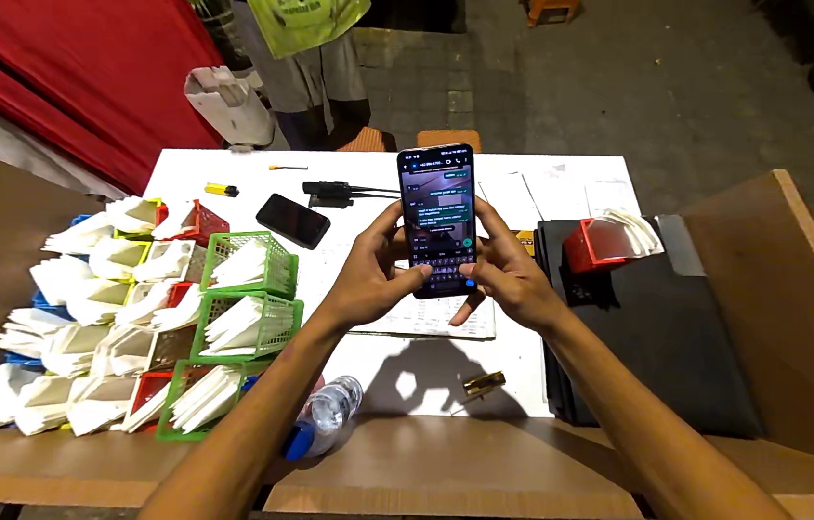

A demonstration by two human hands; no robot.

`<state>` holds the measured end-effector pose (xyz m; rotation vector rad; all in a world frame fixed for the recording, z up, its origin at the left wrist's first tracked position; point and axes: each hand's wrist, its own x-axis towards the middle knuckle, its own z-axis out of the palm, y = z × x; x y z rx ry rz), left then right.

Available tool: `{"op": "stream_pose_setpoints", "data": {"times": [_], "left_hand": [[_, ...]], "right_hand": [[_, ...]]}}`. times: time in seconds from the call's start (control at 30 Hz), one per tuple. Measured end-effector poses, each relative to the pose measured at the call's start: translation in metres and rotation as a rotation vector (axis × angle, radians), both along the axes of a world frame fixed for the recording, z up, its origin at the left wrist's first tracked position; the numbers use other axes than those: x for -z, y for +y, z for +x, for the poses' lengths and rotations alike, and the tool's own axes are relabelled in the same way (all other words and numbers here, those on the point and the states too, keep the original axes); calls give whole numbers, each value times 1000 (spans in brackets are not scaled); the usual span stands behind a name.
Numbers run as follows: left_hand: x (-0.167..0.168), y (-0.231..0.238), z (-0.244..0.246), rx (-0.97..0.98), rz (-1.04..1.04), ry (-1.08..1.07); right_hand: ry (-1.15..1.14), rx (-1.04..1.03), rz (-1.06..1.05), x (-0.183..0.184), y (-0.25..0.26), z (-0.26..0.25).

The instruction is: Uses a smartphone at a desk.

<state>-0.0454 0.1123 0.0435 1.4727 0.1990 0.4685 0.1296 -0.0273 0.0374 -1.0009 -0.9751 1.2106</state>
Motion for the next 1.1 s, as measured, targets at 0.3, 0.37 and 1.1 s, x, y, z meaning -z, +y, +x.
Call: {"op": "stream_pose_setpoints", "data": {"times": [0.3, 0.37, 1.1], "left_hand": [[0, -3, 1, -43, 5, 2], [0, -3, 0, -31, 6, -3], [0, 0, -1, 51, -22, -37]], "right_hand": [[-58, 93, -43, 0, 1, -8], [-70, 93, -36, 0, 1, -8], [-73, 71, -18, 0, 0, -6]]}}
